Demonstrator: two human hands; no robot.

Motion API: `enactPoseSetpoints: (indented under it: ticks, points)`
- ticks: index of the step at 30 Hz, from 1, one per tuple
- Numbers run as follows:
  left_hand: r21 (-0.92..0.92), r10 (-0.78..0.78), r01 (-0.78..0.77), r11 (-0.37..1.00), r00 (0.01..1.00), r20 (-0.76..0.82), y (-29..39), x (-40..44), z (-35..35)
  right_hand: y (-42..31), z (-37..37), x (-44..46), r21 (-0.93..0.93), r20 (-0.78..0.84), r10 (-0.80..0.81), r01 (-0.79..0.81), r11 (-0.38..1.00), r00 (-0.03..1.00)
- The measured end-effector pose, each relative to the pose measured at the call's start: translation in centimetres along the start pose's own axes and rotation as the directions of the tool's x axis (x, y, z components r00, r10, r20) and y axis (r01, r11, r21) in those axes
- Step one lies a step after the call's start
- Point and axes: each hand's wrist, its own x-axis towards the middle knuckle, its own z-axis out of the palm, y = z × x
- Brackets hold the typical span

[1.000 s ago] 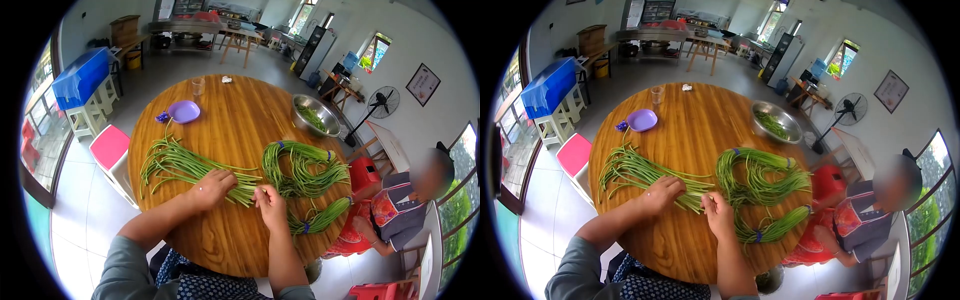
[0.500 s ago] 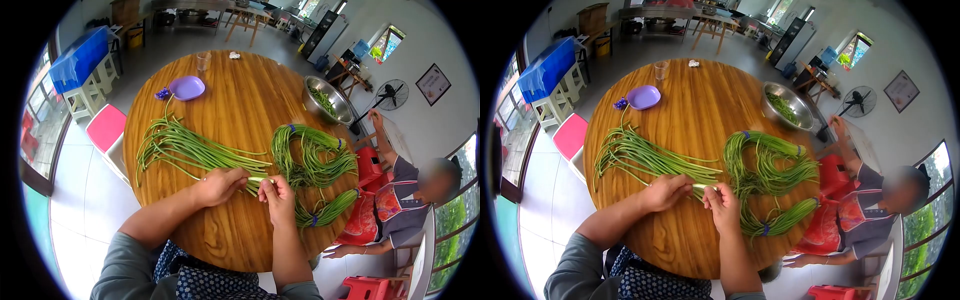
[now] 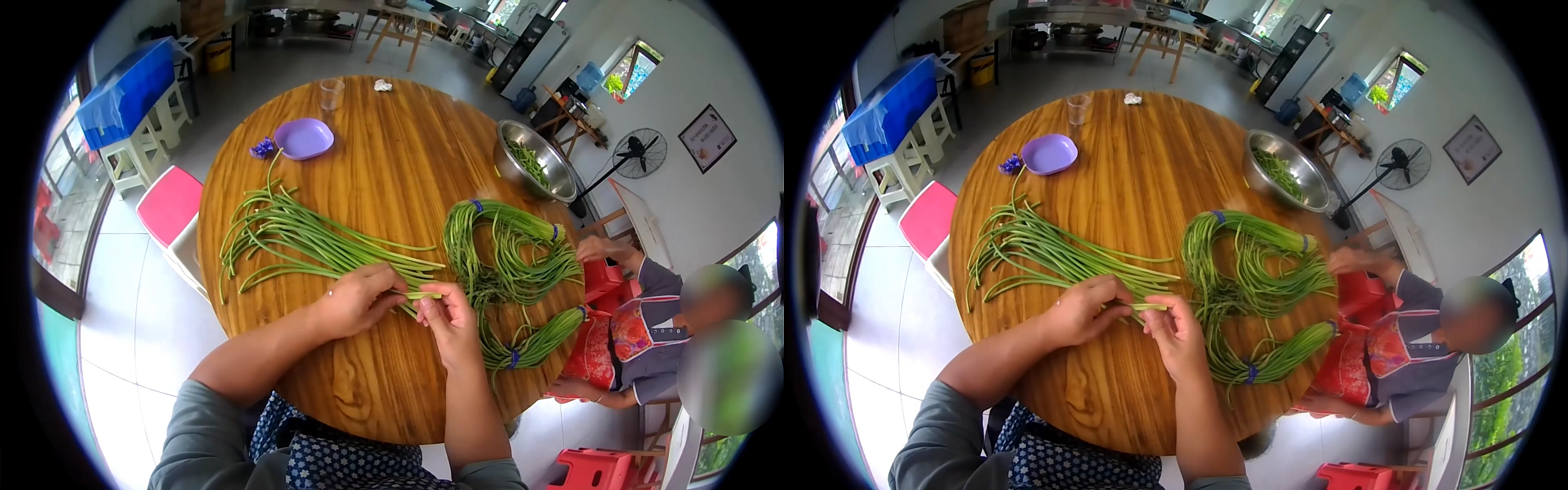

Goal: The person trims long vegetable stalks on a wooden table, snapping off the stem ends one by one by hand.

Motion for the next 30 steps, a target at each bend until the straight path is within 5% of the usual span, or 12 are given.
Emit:
enactPoseSetpoints:
  ticks: [10,24,29,30]
  points:
    - [0.028,0.088,-0.087,0.996,0.995,-0.035,0.6,0.2,0.0,-0.7,0.5,-0.1,0.067,-0.050,-0.044,0.048,0.997,0.998]
    - [0.135,0.015,-0.027,0.990,0.996,0.088,0.5,-0.4,0.1,0.9,0.0,0.1,-0.304,0.007,0.001,0.001,0.953,1.000]
    - [0.031,-0.247,0.245,0.969,0.951,0.185,1.4,0.0,-0.2,0.2,0.3,0.2,-0.469,0.010,-0.031,0.032,0.883,0.999]
    - [0.031,-0.243,0.241,0.970,0.951,0.190,1.2,-0.1,0.0,0.6,0.5,0.3,-0.601,0.026,-0.293,0.249,0.759,0.956]
